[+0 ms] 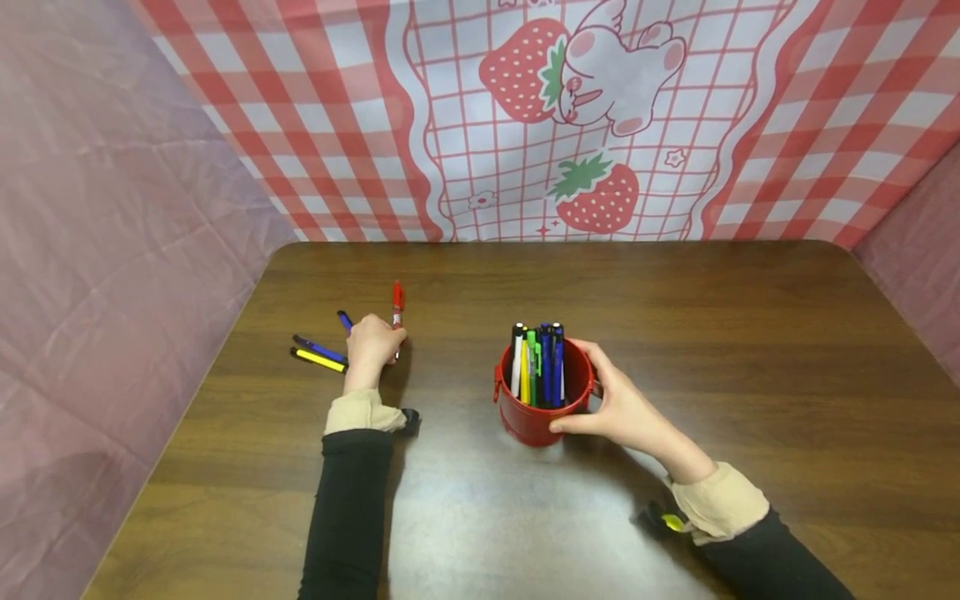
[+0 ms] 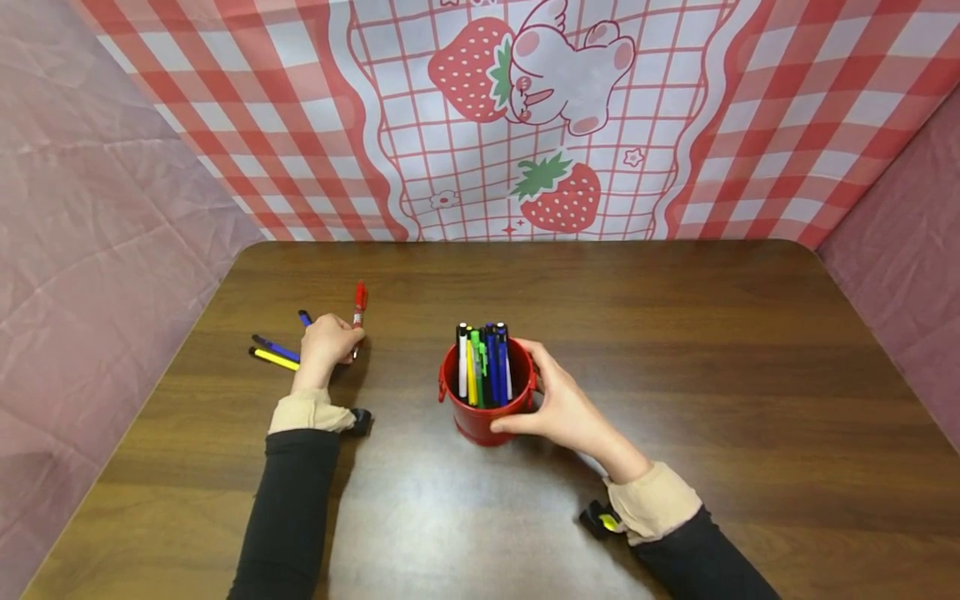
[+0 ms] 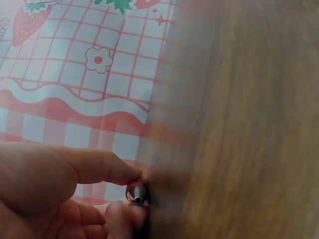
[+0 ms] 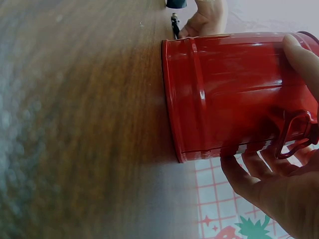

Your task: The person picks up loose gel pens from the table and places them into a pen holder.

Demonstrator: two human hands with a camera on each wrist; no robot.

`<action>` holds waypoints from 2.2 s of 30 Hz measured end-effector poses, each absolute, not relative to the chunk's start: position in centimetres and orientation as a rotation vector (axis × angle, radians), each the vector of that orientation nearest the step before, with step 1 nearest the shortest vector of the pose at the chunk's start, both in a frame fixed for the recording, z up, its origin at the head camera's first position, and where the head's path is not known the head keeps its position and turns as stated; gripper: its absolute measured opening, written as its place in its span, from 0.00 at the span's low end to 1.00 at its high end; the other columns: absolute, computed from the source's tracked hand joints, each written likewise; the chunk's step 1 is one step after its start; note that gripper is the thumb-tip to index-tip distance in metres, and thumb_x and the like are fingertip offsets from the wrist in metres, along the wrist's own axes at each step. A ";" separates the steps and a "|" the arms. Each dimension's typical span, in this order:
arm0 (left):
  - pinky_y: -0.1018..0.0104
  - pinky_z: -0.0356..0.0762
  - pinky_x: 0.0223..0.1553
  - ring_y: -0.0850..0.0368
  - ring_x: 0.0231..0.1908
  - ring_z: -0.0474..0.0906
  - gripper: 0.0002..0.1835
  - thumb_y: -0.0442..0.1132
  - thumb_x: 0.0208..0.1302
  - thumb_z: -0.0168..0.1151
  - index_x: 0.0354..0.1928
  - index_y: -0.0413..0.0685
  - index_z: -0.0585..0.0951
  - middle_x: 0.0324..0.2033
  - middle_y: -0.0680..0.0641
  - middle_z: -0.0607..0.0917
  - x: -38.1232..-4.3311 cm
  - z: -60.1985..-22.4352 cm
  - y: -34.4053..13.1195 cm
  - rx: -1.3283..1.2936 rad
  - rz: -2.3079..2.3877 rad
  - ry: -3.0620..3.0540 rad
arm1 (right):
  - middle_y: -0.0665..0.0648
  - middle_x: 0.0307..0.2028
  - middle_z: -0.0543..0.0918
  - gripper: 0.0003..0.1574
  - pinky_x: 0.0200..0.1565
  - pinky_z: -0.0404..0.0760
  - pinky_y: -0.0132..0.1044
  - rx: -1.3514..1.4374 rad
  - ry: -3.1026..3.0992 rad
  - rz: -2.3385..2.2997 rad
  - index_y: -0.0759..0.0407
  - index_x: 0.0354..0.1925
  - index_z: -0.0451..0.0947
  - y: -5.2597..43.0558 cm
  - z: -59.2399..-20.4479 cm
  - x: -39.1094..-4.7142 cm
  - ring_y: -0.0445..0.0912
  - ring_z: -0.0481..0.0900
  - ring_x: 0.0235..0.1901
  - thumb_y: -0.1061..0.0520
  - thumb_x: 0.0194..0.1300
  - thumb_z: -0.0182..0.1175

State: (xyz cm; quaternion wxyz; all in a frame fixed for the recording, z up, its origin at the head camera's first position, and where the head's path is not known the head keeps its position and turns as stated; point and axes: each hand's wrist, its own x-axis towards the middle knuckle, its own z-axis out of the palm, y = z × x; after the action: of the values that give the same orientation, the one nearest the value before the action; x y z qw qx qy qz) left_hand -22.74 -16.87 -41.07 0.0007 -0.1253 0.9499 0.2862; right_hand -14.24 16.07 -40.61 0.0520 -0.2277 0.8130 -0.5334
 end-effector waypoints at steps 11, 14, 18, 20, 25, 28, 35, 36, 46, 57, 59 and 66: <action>0.60 0.74 0.34 0.57 0.15 0.78 0.15 0.44 0.52 0.52 0.16 0.45 0.81 0.01 0.61 0.69 -22.9 -41.2 -17.3 -0.423 1.040 2.942 | 0.54 0.58 0.69 0.56 0.52 0.72 0.29 -0.694 2.478 -1.613 0.54 0.63 0.55 16.0 -40.5 -14.2 0.45 0.70 0.53 0.57 0.39 0.75; 0.66 0.75 0.30 0.65 0.09 0.73 0.14 0.44 0.52 0.52 0.25 0.41 0.82 0.04 0.59 0.72 -23.1 -41.2 -17.3 -0.520 1.245 2.876 | 0.54 0.58 0.68 0.56 0.52 0.72 0.28 -0.701 2.471 -1.621 0.54 0.63 0.55 16.0 -40.4 -14.3 0.45 0.70 0.53 0.57 0.39 0.75; 0.70 0.78 0.21 0.68 0.09 0.72 0.13 0.40 0.55 0.52 0.35 0.36 0.77 0.16 0.52 0.75 -23.5 -40.9 -17.0 -0.585 1.750 2.630 | 0.54 0.58 0.68 0.56 0.52 0.72 0.28 -0.703 2.465 -1.626 0.55 0.63 0.55 15.9 -40.4 -14.3 0.46 0.70 0.54 0.58 0.39 0.75; 0.70 0.77 0.18 0.67 0.11 0.72 0.10 0.36 0.56 0.52 0.35 0.36 0.74 0.19 0.51 0.74 -23.7 -40.6 -16.8 -0.557 2.016 2.480 | 0.54 0.58 0.68 0.56 0.52 0.72 0.28 -0.701 2.466 -1.623 0.55 0.63 0.55 15.9 -40.4 -14.3 0.46 0.70 0.54 0.57 0.39 0.75; 0.72 0.75 0.17 0.64 0.14 0.73 0.02 0.30 0.58 0.53 0.31 0.41 0.70 0.17 0.52 0.76 -23.7 -39.2 -16.0 -0.344 2.469 2.258 | 0.54 0.58 0.68 0.56 0.51 0.72 0.28 -0.694 2.471 -1.618 0.54 0.63 0.55 16.0 -40.4 -14.3 0.47 0.70 0.53 0.57 0.39 0.75; 0.72 0.75 0.18 0.63 0.16 0.74 0.05 0.27 0.58 0.52 0.29 0.44 0.70 0.17 0.53 0.78 -23.5 -38.2 -15.6 -0.157 2.640 2.164 | 0.54 0.58 0.69 0.56 0.51 0.72 0.28 -0.693 2.477 -1.615 0.54 0.63 0.55 16.0 -40.4 -14.4 0.47 0.70 0.53 0.57 0.39 0.75; 0.72 0.75 0.21 0.62 0.20 0.76 0.10 0.22 0.58 0.49 0.31 0.46 0.69 0.22 0.51 0.78 -22.4 -36.2 -14.5 0.259 2.777 2.076 | 0.54 0.58 0.69 0.56 0.52 0.72 0.29 -0.691 2.476 -1.611 0.54 0.63 0.55 16.0 -40.4 -14.3 0.47 0.70 0.54 0.57 0.39 0.75; 0.72 0.75 0.22 0.61 0.21 0.76 0.10 0.22 0.58 0.49 0.33 0.45 0.69 0.23 0.50 0.78 -22.2 -35.9 -14.3 0.320 2.779 2.061 | 0.54 0.58 0.69 0.57 0.51 0.72 0.29 -0.693 2.475 -1.616 0.54 0.63 0.55 16.0 -40.4 -14.3 0.46 0.70 0.53 0.57 0.38 0.75; 0.66 0.78 0.28 0.59 0.26 0.77 0.13 0.21 0.55 0.49 0.40 0.41 0.65 0.28 0.49 0.79 -20.3 -33.6 -12.3 0.730 2.426 2.223 | 0.55 0.57 0.69 0.57 0.51 0.72 0.27 -0.708 2.471 -1.638 0.55 0.63 0.56 16.0 -40.5 -14.3 0.42 0.71 0.53 0.58 0.38 0.76; 0.53 0.79 0.30 0.56 0.29 0.78 0.12 0.23 0.54 0.53 0.40 0.37 0.67 0.31 0.39 0.78 -18.1 -31.8 -10.5 0.904 1.975 2.360 | 0.55 0.58 0.69 0.57 0.51 0.72 0.27 -0.733 2.477 -1.649 0.56 0.62 0.56 16.0 -40.6 -14.3 0.38 0.71 0.52 0.59 0.37 0.76; 0.51 0.79 0.30 0.54 0.29 0.78 0.11 0.24 0.54 0.54 0.40 0.37 0.68 0.32 0.39 0.78 -17.8 -31.6 -10.2 0.943 1.917 2.340 | 0.56 0.57 0.69 0.57 0.51 0.72 0.28 -0.735 2.479 -1.651 0.56 0.62 0.56 16.1 -40.6 -14.3 0.38 0.71 0.51 0.59 0.37 0.76; 0.64 0.80 0.30 0.54 0.29 0.78 0.08 0.26 0.56 0.55 0.39 0.39 0.72 0.29 0.43 0.79 -17.3 -31.9 -9.1 1.019 1.722 2.355 | 0.55 0.57 0.69 0.56 0.52 0.71 0.28 -0.729 2.475 -1.635 0.55 0.63 0.55 16.0 -40.6 -14.3 0.40 0.71 0.52 0.58 0.38 0.75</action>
State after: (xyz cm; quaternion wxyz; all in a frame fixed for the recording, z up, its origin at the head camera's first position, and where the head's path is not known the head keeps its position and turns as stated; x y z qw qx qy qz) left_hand -17.27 -9.13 -31.91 0.0257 0.3297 0.7617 0.5572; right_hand -14.29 15.98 -40.58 0.0436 -0.2385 0.8094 -0.5348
